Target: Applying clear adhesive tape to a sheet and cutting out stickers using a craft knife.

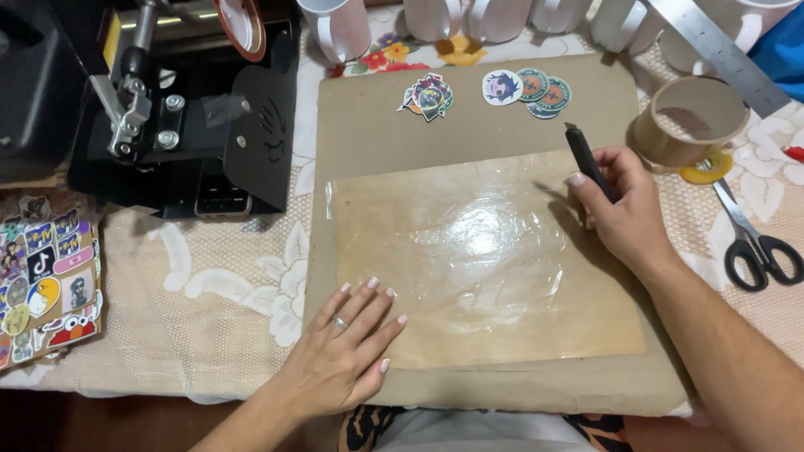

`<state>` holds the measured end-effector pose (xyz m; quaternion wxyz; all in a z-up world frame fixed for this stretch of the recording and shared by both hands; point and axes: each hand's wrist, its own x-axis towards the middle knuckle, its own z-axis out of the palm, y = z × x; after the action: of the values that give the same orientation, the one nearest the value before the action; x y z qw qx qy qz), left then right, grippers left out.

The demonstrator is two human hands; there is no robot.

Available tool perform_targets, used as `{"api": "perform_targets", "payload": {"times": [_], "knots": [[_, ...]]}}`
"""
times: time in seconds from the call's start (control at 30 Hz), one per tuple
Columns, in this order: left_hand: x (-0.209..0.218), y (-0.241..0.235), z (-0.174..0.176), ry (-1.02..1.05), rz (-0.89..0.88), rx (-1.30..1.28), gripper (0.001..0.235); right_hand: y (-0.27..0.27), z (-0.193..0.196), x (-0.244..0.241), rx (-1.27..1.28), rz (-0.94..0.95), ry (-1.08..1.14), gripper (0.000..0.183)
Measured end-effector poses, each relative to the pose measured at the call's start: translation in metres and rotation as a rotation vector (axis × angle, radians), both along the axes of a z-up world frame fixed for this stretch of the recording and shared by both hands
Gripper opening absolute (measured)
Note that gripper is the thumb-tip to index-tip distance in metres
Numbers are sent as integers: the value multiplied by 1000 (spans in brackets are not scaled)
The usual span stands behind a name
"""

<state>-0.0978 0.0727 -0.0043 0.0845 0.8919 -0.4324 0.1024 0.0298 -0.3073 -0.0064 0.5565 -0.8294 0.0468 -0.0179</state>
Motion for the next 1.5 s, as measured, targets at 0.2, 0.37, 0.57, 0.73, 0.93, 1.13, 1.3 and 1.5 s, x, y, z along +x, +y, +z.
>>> {"api": "perform_targets", "payload": {"times": [0.2,0.37,0.57,0.73,0.93,1.13,1.3,1.5], "knots": [[1,10,-8,114,28,-239,39,11,16,-44,-501,282,-428,25],[1,10,-9,156,41,-201,52,17,11,-113,-842,614,-477,34],[0,11,-13,192,41,-243,46,29,9,-121,-930,644,-430,34],[-2,12,-15,220,52,-255,46,32,6,-117,-973,659,-386,38],[-2,13,-14,243,49,-257,46,32,8,-115,-947,683,-388,38],[-2,12,-13,240,47,-254,45,33,10,-117,-920,689,-369,38],[-2,12,-13,229,47,-249,45,32,6,-118,-949,688,-371,41],[-2,12,-15,230,45,-254,46,30,8,-121,-1101,796,-218,55]]}}
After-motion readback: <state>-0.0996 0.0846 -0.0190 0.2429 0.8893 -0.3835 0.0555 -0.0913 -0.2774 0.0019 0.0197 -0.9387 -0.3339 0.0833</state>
